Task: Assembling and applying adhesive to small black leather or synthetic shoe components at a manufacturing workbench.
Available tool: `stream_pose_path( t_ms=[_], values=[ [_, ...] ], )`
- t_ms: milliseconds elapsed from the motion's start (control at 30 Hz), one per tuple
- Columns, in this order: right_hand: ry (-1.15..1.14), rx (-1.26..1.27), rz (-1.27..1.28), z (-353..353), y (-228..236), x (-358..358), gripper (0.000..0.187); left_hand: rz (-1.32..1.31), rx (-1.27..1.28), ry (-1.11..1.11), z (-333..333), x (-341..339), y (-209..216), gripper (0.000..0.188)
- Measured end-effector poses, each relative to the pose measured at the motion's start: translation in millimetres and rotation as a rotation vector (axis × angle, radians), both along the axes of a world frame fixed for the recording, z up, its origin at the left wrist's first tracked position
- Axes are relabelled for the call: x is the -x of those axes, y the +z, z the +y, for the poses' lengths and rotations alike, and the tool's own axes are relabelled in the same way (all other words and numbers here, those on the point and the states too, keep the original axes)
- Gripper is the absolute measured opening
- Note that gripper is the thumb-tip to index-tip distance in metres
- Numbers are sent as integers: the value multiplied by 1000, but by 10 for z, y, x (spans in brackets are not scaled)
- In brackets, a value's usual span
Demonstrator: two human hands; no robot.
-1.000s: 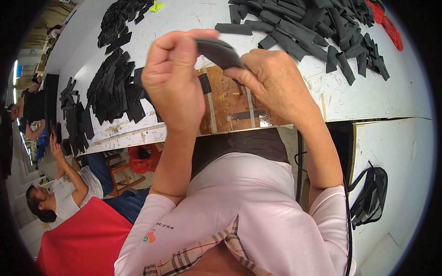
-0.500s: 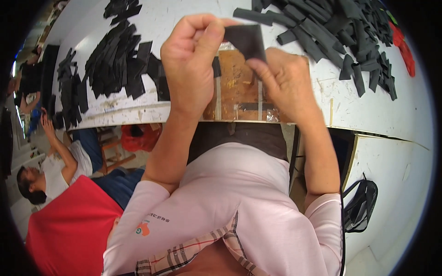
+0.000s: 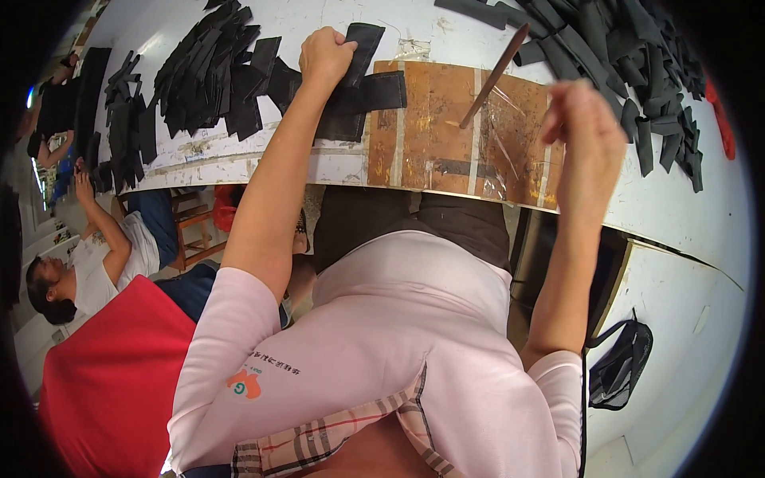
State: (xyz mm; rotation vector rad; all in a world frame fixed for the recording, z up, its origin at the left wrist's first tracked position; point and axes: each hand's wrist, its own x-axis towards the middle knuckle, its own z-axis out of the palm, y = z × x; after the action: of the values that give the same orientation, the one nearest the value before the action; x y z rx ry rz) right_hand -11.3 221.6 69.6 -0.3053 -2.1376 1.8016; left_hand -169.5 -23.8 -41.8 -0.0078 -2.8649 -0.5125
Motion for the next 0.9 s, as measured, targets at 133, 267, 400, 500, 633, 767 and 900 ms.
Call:
stream_pose_path(
  t_ms=[133,267,400,500,633,767,900],
  values=[
    [311,-15,-268,-255,-83,-260,27,-57,-431,-84,43,-2,206,28],
    [361,-121,-176,-443,18,-245,23,-150,-1064,-251,86,-381,811,27],
    [-100,-428,423,-51,236,-58,17,-377,-1290,-184,47,-761,976,31],
    [-297,-231,270,404,517,184,19,-406,-1284,-268,211,-925,1037,31],
    [-52,-328,55,-127,331,-213,25,-365,-1164,-362,235,-1173,1121,30],
    [204,262,-277,-575,-110,-518,33,-359,-1241,-561,423,-1309,1264,24],
    [313,694,-138,-780,-161,-555,53,-329,-1135,-641,521,-1392,1349,21]
  ],
)
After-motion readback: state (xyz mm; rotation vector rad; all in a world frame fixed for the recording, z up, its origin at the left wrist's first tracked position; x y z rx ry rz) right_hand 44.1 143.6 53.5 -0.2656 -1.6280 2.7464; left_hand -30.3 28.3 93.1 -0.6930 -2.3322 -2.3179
